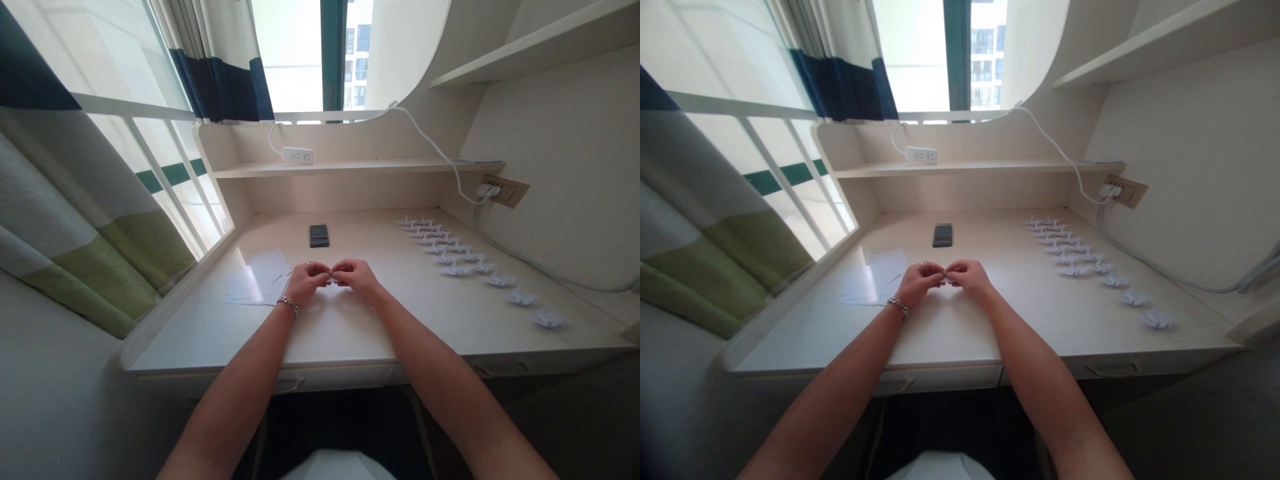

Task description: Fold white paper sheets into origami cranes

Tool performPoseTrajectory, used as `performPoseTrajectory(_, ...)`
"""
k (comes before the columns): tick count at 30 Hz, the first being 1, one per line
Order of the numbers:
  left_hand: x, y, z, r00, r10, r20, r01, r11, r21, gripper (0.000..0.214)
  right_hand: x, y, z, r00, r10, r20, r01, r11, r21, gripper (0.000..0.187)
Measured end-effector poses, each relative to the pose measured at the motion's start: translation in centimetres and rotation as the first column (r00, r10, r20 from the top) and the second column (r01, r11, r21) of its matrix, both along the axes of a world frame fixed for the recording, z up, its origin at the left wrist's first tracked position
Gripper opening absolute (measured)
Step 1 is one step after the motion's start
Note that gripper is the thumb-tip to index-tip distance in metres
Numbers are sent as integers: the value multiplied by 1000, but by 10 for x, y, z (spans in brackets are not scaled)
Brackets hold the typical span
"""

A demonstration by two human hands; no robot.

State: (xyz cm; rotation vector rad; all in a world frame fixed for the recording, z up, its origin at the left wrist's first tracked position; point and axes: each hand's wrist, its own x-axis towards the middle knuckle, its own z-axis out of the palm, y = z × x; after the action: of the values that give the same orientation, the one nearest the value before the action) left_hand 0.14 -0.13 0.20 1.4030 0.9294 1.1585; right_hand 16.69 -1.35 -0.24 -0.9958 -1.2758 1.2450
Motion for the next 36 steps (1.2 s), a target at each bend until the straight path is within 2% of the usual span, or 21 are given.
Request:
performPoseTrajectory(12,1,-2,1,999,24,32,-23,999,-34,23,0,-3,5,996,-10,-85,5,999,-52,23)
performPoseTrajectory(20,0,-2,1,1000,21,16,-20,999,-35,27,0,-3,5,997,10,-75,-13,999,-40,23)
performPoseTrajectory(36,-2,-2,3,999,-6,42,8,998,-57,19,1,-7,8,995,29,-99,-34,998,-54,22)
